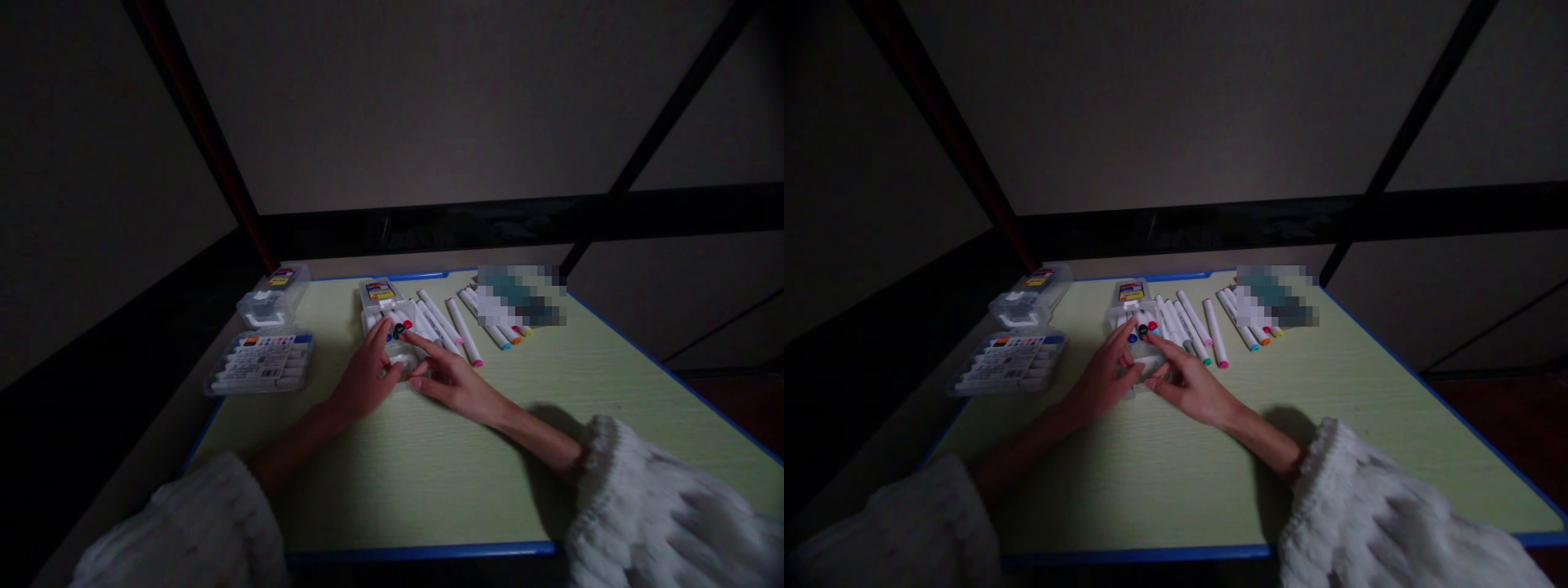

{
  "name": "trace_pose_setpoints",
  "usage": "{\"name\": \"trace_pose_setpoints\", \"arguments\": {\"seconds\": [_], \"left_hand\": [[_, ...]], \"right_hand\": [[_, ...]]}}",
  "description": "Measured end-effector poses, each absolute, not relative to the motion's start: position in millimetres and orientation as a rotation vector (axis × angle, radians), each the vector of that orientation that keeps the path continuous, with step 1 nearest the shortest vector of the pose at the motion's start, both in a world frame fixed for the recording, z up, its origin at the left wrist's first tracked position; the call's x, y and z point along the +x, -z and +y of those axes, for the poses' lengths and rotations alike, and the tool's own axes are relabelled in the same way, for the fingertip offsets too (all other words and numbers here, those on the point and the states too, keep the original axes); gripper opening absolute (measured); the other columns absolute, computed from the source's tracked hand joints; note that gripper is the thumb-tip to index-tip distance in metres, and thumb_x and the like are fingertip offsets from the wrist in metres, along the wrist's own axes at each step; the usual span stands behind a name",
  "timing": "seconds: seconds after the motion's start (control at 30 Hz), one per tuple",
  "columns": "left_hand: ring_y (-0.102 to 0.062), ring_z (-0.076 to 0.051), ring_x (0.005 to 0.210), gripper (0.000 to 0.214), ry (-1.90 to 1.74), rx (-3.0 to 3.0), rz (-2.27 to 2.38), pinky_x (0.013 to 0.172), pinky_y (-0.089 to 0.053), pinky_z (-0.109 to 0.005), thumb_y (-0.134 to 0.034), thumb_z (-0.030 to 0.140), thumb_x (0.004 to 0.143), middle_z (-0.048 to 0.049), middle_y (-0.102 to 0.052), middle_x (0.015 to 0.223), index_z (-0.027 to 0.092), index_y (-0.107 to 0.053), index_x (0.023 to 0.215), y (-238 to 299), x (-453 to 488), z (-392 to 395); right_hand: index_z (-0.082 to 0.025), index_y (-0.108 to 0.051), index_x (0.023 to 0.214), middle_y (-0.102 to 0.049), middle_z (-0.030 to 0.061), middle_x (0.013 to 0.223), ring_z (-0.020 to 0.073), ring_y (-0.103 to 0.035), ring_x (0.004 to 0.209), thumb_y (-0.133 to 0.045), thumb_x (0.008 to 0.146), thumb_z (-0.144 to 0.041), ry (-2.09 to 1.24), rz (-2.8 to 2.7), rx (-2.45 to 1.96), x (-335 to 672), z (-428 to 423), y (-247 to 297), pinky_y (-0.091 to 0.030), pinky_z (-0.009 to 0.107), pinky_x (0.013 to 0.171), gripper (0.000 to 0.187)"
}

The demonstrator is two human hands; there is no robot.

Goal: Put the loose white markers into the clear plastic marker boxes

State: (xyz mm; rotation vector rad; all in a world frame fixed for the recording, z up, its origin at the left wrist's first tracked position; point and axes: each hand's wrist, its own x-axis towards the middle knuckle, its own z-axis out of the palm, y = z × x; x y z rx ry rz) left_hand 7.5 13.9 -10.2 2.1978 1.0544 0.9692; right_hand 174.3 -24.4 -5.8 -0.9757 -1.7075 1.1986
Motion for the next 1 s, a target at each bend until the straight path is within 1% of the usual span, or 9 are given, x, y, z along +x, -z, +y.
{"name": "trace_pose_setpoints", "arguments": {"seconds": [0.07, 0.13, 0.2, 0.3, 0.4, 0.57, 0.8, 0.9, 1.0], "left_hand": [[-0.048, -0.008, 0.059, 0.065, -0.947, 2.171, 1.072, 0.07, -0.05, -0.032, -0.049, 0.012, 0.073, -0.017, -0.034, 0.135, 0.013, -0.027, 0.134, 9, 8, 14], [-0.047, -0.007, 0.057, 0.065, -0.933, 2.151, 1.075, 0.068, -0.05, -0.031, -0.049, 0.012, 0.073, -0.0165, -0.036, 0.133, 0.013, -0.027, 0.134, 7, 7, 14], [-0.046, -0.007, 0.056, 0.065, -0.933, 2.138, 1.075, 0.066, -0.05, -0.03, -0.049, 0.013, 0.072, -0.0159, -0.04, 0.129, 0.013, -0.027, 0.134, 6, 8, 15], [-0.045, -0.007, 0.055, 0.064, -0.934, 2.123, 1.085, 0.063, -0.049, -0.028, -0.049, 0.013, 0.072, -0.0153, -0.045, 0.124, 0.011, -0.029, 0.133, 6, 8, 15], [-0.045, -0.006, 0.054, 0.063, -0.937, 2.124, 1.069, 0.059, -0.048, -0.026, -0.047, 0.012, 0.073, -0.0157, -0.043, 0.125, 0.011, -0.029, 0.133, 5, 8, 16], [-0.045, -0.005, 0.055, 0.064, -0.938, 2.159, 1.022, 0.056, -0.047, -0.024, -0.048, 0.008, 0.071, -0.0156, -0.03, 0.138, 0.015, -0.031, 0.133, 5, 7, 17], [-0.044, -0.003, 0.05, 0.064, -0.915, 2.203, 1.057, 0.055, -0.048, -0.024, -0.049, 0.004, 0.068, -0.0121, -0.031, 0.136, 0.022, -0.037, 0.129, 1, 8, 17], [-0.043, -0.002, 0.049, 0.062, -0.904, 2.196, 1.071, 0.053, -0.048, -0.023, -0.05, 0.004, 0.067, -0.0124, -0.031, 0.136, 0.02, -0.04, 0.126, -1, 9, 17], [-0.042, -0.001, 0.048, 0.06, -0.889, 2.181, 1.078, 0.051, -0.046, -0.023, -0.05, 0.004, 0.067, -0.0142, -0.031, 0.136, 0.016, -0.041, 0.124, -4, 10, 17]], "right_hand": [[-0.015, -0.031, 0.135, -0.058, 0.0023, 0.078, 0.0097, -0.047, 0.058, -0.056, 0.077, -0.024, -1.194, -1.715, -0.984, 175, -24, 7, -0.037, 0.021, 0.048, 0.063], [-0.016, -0.032, 0.134, -0.057, 0.002, 0.077, 0.0106, -0.049, 0.059, -0.056, 0.078, -0.024, -1.185, -1.727, -0.974, 175, -25, 7, -0.039, 0.021, 0.049, 0.062], [-0.018, -0.035, 0.132, -0.058, 0.0037, 0.085, 0.0112, -0.051, 0.063, -0.056, 0.078, -0.023, -1.166, -1.743, -0.957, 174, -25, 7, -0.04, 0.022, 0.051, 0.058], [-0.02, -0.043, 0.126, -0.055, 0.008, 0.106, 0.0112, -0.054, 0.069, -0.055, 0.078, -0.022, -1.09, -1.793, -0.946, 173, -25, 5, -0.044, 0.024, 0.056, 0.049], [-0.02, -0.052, 0.117, -0.052, 0.0089, 0.116, 0.0122, -0.055, 0.076, -0.053, 0.079, -0.02, -1.007, -1.878, -0.931, 173, -26, 3, -0.046, 0.027, 0.064, 0.038], [-0.018, -0.056, 0.111, -0.053, 0.0101, 0.115, 0.0135, -0.057, 0.079, -0.052, 0.08, -0.019, -0.975, -1.926, -0.94, 172, -25, 2, -0.048, 0.028, 0.066, 0.031], [-0.017, -0.057, 0.107, -0.055, 0.0092, 0.112, 0.0144, -0.056, 0.085, -0.051, 0.08, -0.018, -0.92, -1.955, -0.948, 172, -25, 1, -0.048, 0.029, 0.07, 0.027], [-0.018, -0.057, 0.107, -0.055, 0.009, 0.113, 0.0147, -0.056, 0.087, -0.051, 0.08, -0.017, -0.912, -1.971, -0.942, 172, -24, 1, -0.048, 0.031, 0.072, 0.027], [-0.017, -0.056, 0.108, -0.055, 0.01, 0.113, 0.0138, -0.056, 0.083, -0.051, 0.08, -0.016, -0.907, -1.975, -0.945, 172, -24, 2, -0.047, 0.031, 0.073, 0.029]]}}
